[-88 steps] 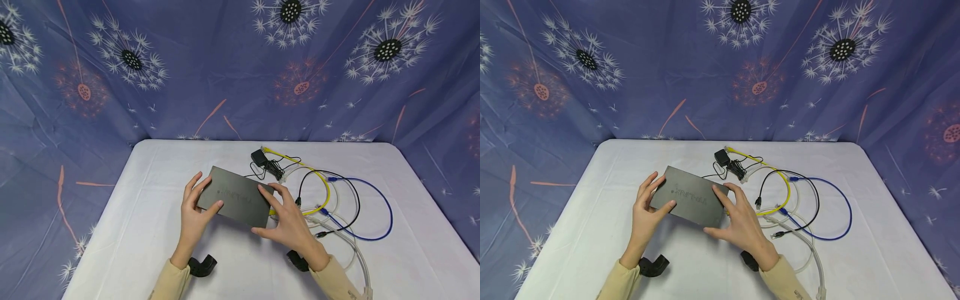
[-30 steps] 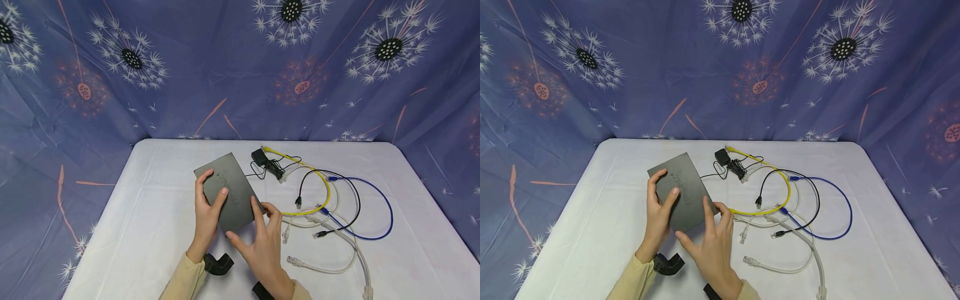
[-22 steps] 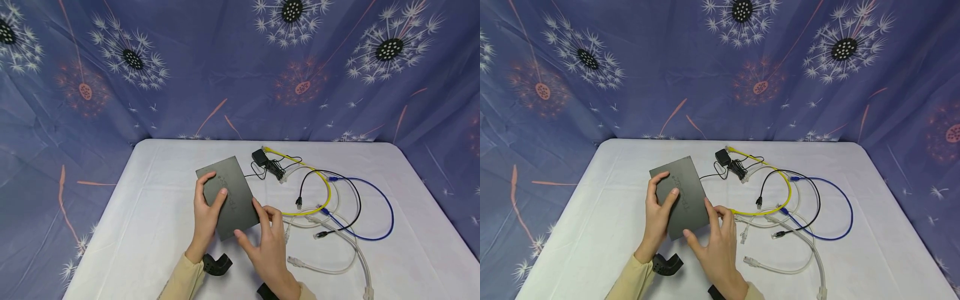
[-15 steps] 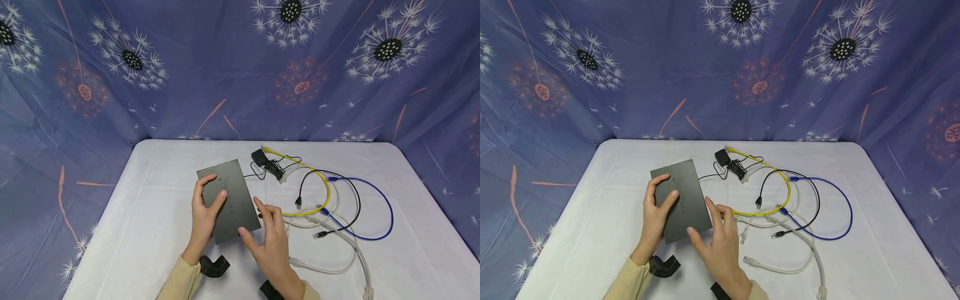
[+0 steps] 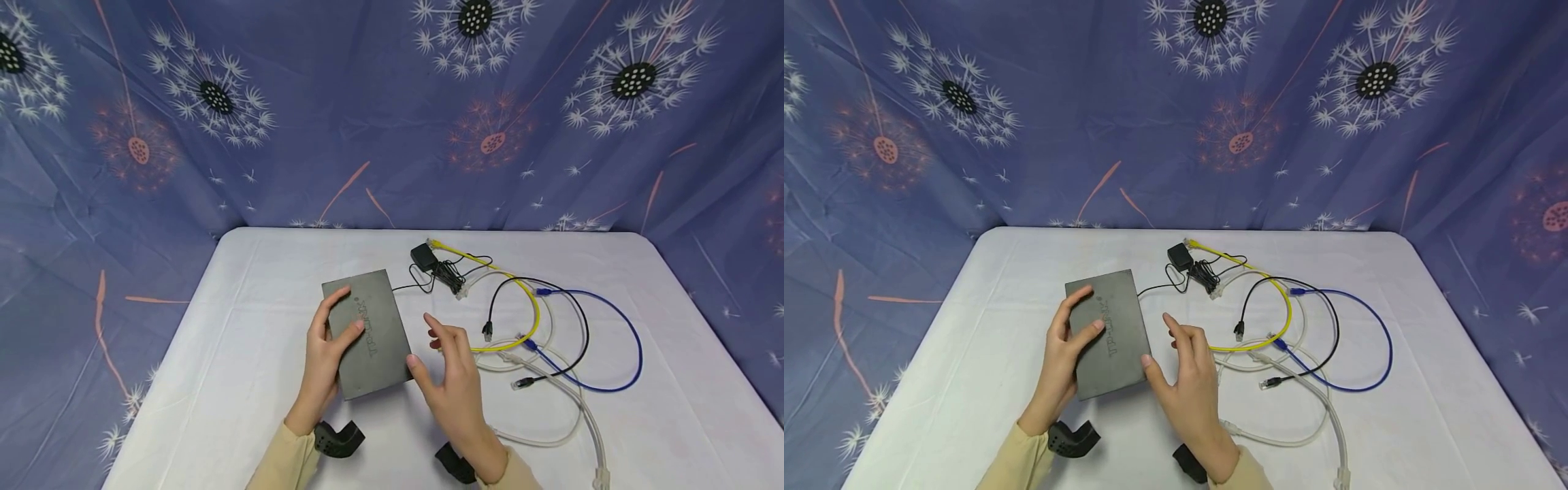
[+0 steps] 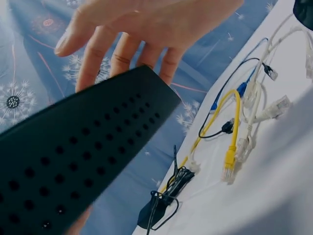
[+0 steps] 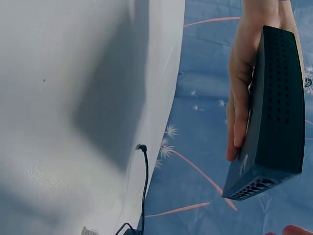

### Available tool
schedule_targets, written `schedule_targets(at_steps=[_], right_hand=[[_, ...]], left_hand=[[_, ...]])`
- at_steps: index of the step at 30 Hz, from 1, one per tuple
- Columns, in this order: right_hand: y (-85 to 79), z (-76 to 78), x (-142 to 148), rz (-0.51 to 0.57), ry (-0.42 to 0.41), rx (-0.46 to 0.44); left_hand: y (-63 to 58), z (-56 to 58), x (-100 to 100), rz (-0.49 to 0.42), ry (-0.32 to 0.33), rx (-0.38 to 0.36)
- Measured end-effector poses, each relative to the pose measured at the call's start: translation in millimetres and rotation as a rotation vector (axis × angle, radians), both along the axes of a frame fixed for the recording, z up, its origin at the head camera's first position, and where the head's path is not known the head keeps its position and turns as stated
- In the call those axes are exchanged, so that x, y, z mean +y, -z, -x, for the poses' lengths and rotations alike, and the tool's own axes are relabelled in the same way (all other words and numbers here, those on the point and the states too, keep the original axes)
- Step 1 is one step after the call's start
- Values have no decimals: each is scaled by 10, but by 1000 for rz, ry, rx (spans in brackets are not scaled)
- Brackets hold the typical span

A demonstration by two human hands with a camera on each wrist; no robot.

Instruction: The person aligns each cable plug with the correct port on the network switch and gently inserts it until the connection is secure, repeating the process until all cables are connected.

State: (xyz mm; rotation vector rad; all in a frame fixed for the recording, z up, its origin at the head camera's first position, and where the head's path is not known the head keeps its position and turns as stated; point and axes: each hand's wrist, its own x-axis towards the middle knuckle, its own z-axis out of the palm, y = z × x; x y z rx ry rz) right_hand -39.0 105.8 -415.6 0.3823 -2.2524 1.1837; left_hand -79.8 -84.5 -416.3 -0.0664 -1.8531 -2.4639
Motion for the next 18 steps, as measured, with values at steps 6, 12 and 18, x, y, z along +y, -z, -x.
schedule_targets(at_steps=[6,12,18], right_hand=[[5,35,42,-4,6,-20],[-3,97,99,-15,0,-31],[-6,248,214,-43,2,-60]], left_hand=[[24,-9,-18,-68,92,-55],[38,-32,-55,-22,77,-109],[28,-61,-162,32,41,-141]])
